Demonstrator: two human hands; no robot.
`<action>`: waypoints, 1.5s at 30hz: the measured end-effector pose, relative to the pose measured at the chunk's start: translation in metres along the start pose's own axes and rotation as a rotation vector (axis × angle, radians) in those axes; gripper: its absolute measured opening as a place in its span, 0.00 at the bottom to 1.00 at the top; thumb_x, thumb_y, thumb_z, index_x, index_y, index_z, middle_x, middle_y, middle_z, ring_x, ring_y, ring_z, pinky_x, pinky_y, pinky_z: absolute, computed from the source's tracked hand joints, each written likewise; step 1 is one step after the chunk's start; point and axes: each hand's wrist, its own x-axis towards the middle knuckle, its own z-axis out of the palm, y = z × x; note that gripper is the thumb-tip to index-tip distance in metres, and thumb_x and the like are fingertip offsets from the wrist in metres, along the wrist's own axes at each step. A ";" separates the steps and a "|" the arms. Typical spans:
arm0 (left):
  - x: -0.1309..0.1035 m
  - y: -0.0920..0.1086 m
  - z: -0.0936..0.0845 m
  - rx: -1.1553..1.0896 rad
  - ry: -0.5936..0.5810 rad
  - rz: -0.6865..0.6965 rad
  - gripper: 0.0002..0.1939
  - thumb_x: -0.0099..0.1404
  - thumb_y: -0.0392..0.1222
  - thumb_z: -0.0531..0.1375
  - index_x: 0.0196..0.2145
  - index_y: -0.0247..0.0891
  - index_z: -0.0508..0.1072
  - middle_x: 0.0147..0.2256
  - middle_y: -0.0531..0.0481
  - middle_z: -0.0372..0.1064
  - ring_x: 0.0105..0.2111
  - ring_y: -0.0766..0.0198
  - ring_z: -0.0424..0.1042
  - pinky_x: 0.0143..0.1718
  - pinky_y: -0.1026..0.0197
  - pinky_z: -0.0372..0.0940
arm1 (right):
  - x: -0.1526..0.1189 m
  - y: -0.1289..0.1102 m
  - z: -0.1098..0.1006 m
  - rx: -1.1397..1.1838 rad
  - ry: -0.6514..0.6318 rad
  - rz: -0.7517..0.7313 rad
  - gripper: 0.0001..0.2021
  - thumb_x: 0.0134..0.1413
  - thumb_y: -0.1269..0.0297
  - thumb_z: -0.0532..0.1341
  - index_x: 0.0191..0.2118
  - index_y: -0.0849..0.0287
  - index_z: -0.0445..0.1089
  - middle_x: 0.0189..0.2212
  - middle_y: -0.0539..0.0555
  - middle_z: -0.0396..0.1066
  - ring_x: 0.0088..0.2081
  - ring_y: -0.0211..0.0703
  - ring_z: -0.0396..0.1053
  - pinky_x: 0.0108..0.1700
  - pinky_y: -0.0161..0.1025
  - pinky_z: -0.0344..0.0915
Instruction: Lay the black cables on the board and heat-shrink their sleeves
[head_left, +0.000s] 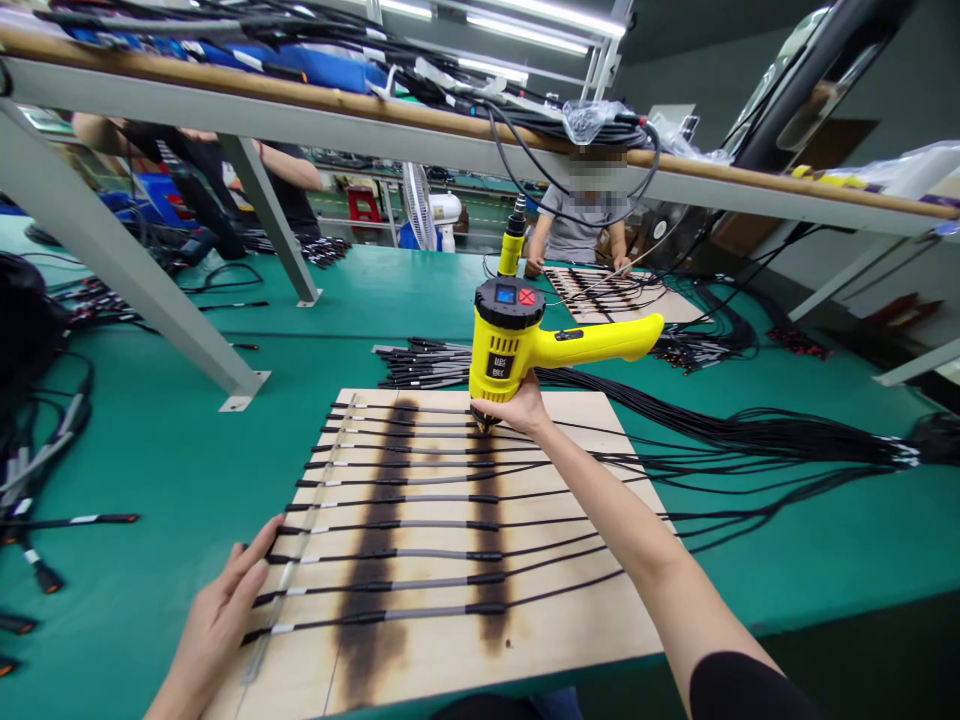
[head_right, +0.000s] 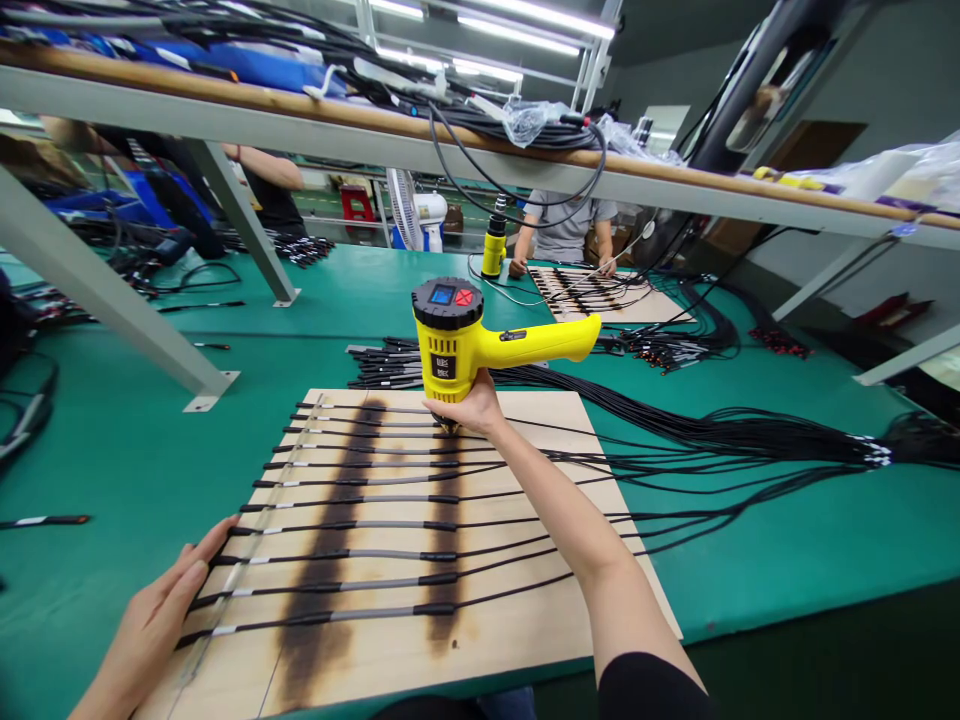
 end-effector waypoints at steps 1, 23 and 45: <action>0.000 0.001 0.000 0.002 -0.001 0.000 0.37 0.62 0.63 0.46 0.60 0.37 0.61 0.62 0.48 0.54 0.64 0.47 0.42 0.63 0.44 0.42 | 0.000 0.000 0.000 -0.002 0.004 0.002 0.28 0.25 0.58 0.73 0.38 0.57 0.68 0.40 0.56 0.74 0.42 0.52 0.74 0.48 0.52 0.71; 0.001 -0.002 0.000 0.014 0.002 0.010 0.38 0.61 0.64 0.46 0.60 0.36 0.61 0.62 0.47 0.55 0.64 0.46 0.43 0.63 0.43 0.42 | -0.002 0.005 -0.001 0.046 -0.002 0.000 0.26 0.26 0.60 0.74 0.37 0.57 0.68 0.38 0.55 0.76 0.42 0.52 0.74 0.47 0.53 0.71; 0.001 -0.001 0.001 0.023 0.000 0.030 0.41 0.61 0.65 0.46 0.60 0.30 0.62 0.61 0.43 0.55 0.64 0.46 0.42 0.63 0.44 0.42 | -0.022 -0.029 0.008 0.057 -0.134 0.048 0.22 0.26 0.59 0.72 0.34 0.54 0.70 0.35 0.51 0.76 0.40 0.52 0.74 0.49 0.53 0.71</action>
